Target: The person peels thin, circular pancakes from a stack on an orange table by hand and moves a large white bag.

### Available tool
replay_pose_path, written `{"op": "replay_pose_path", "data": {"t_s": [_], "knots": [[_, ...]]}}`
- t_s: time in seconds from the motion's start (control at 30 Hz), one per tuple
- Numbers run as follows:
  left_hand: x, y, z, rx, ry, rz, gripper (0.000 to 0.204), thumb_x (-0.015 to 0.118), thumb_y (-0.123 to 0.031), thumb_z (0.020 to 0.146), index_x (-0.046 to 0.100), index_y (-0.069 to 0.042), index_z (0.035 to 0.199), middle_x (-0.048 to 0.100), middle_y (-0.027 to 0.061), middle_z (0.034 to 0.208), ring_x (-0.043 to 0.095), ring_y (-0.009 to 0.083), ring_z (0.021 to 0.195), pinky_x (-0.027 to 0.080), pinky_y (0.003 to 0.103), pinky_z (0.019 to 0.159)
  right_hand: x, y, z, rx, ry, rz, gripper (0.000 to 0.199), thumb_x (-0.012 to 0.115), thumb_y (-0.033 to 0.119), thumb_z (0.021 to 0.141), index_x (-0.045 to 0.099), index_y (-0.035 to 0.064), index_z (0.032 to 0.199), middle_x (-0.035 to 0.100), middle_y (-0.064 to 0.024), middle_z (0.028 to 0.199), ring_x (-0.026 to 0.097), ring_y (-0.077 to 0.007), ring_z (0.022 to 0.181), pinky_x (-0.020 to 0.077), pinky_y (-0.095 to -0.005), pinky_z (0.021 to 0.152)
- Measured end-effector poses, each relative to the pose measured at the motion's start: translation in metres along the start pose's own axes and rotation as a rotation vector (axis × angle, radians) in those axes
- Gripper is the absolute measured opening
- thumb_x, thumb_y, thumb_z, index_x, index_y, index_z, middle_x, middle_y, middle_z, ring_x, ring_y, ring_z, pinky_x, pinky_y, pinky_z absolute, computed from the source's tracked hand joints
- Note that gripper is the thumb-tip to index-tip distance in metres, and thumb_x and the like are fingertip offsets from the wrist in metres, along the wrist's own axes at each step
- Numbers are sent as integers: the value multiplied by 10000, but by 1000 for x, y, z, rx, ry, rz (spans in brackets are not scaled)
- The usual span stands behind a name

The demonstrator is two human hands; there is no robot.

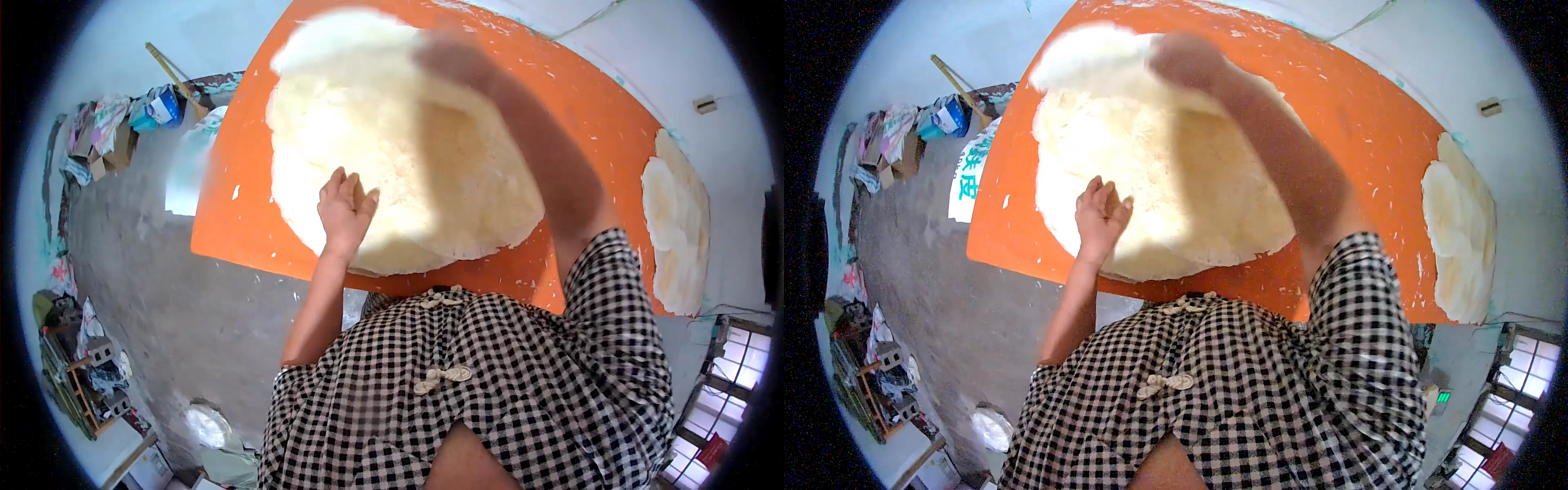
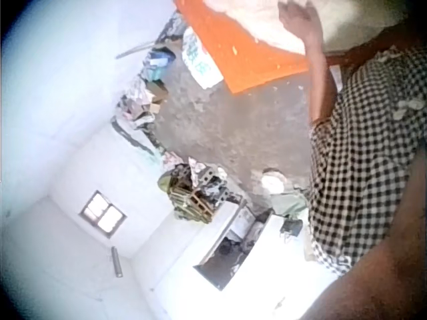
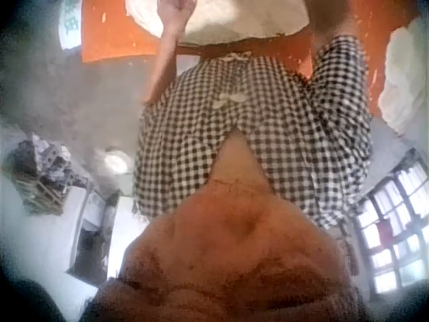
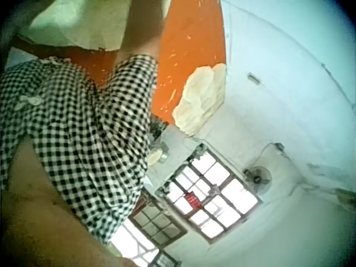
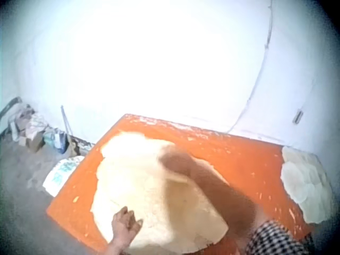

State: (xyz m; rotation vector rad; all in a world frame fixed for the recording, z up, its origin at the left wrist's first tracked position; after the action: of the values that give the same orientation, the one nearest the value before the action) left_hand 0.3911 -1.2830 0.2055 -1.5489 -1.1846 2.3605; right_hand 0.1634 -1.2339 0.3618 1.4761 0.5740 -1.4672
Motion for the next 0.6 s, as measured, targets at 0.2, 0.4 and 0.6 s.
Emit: {"op": "replay_pose_path", "data": {"t_s": [0.2,0.4,0.6], "knots": [[-16,33,-23,-336,-144,-554,323,626,-175,814,547,37,1044,543,170,1057,504,259,1008,443,335,814,-105,62,-20,-162,-383,-385,80,533,119,745,562,47,722,578,-132,679,580,-300,652,459,-396,558],[3,59,-82,-945,-152,-1086,105,540,-119,880,507,-20,890,579,62,777,550,119,646,461,243,554,41,40,-103,-140,-174,-221,67,508,31,669,524,86,704,568,-95,681,601,-275,675,472,-400,527],[36,13,-87,-1004,253,-1097,143,536,-137,891,515,-4,939,619,124,851,627,185,742,521,302,645,96,-13,-98,55,122,-172,211,454,170,803,619,145,932,641,-122,821,620,-299,733,484,-451,621]]}}
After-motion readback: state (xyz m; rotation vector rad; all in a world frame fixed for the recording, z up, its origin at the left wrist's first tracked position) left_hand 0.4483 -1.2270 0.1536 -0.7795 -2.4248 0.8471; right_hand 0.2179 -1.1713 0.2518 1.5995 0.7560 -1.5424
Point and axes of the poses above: each hand's wrist, its own z-axis towards the middle knuckle, its own x-axis out of the palm, y = z × x, the point moved 9 cm from there along z, towards the middle knuckle
